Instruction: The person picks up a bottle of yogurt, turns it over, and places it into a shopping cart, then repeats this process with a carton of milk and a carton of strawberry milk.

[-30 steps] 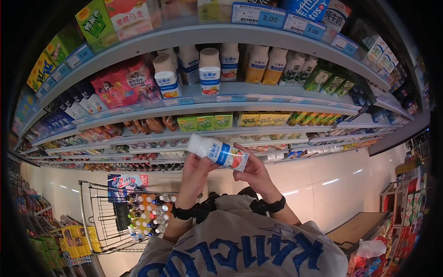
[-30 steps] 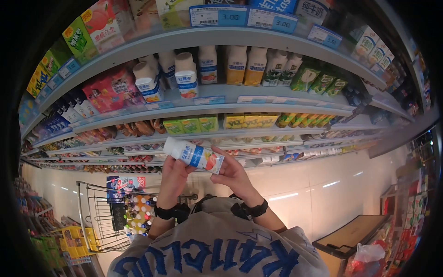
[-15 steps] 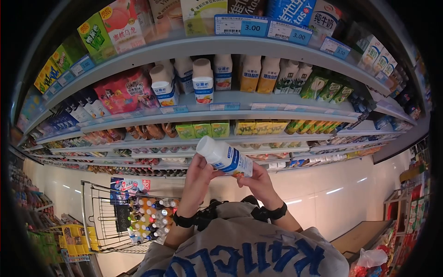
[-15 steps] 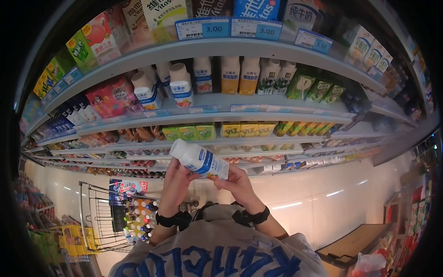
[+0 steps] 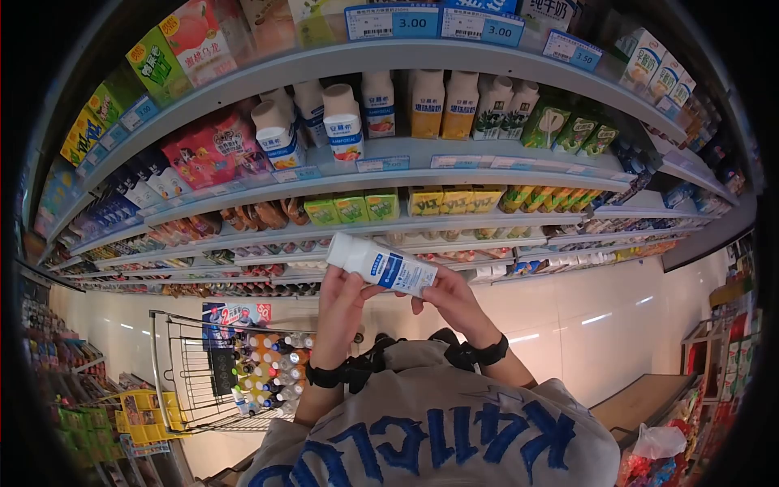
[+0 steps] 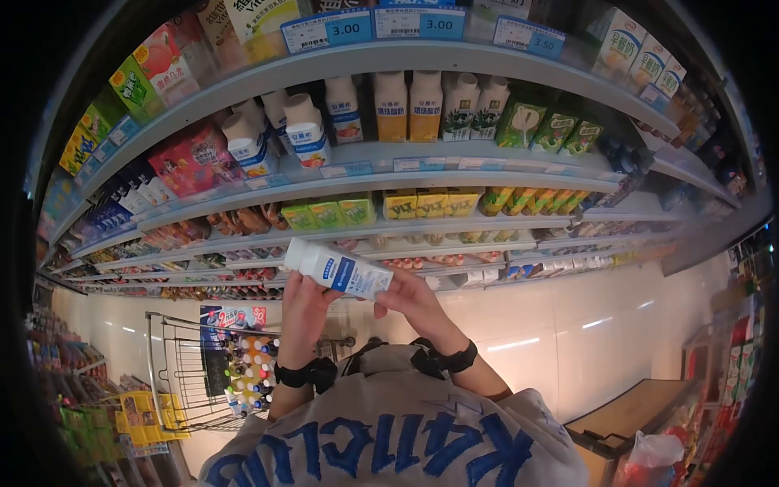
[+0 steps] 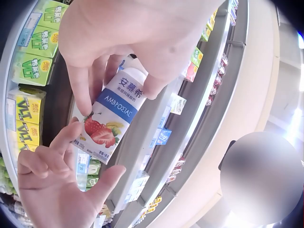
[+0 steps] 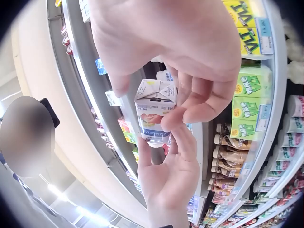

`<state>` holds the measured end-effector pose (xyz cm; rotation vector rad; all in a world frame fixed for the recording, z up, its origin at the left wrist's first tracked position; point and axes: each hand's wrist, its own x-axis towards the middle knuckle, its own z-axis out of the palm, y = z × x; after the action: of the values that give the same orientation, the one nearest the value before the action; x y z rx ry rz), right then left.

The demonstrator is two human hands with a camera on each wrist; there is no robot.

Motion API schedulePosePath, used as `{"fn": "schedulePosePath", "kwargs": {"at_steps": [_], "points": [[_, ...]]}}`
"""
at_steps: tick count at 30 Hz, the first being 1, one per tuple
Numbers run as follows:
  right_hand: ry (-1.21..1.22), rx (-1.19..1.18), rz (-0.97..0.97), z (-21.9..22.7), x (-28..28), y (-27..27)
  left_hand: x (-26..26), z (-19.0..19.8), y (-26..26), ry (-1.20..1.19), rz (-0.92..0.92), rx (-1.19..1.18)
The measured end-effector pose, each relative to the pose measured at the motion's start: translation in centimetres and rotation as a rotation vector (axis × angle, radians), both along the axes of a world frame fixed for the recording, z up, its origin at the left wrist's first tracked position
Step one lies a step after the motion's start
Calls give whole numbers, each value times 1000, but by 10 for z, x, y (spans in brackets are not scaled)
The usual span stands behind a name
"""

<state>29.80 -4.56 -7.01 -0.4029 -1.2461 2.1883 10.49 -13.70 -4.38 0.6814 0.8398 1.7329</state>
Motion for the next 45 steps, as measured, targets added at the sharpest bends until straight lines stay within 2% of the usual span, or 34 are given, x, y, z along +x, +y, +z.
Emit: {"fn": "schedulePosePath", "kwargs": {"at_steps": [3,5,8,9,11,15,17,20,24,26,29,32,36,39,41,45], "points": [[78,-15,-55,-2,1,-7,3,6,-2,11,-28,47],[82,-27,-50,-3,2,-6,4,15,3,-23,-4,-29],[-11,32,-210,11,-2,-10,5,15,1,-42,69,-92],[-12,32,-208,10,-3,-10,6,13,1,-43,71,-92],[-52,128,-258,4,-2,-13,10,5,0,83,97,-95],[-7,156,-246,18,0,-14,9,2,-2,-36,119,-64],[124,49,-35,16,4,-10,7,-1,-3,-58,115,-21],[9,58,-38,-6,6,-9,6,1,-5,-17,86,23],[62,43,-67,-7,6,-13,10,2,-7,-66,70,44],[116,69,-77,-11,6,-12,10,0,-5,-63,68,-24],[55,84,-147,-4,4,-13,16,8,-1,-53,31,-105],[-5,132,-186,13,2,-17,20,0,-2,-9,28,-63],[64,227,-150,7,4,-16,15,-7,1,17,44,-61],[29,114,-73,-2,8,-14,13,-11,-1,24,59,-42],[125,-84,91,-23,8,-8,12,-10,-3,32,40,21],[65,-154,58,-14,7,-14,13,-5,-3,218,19,71]]}}
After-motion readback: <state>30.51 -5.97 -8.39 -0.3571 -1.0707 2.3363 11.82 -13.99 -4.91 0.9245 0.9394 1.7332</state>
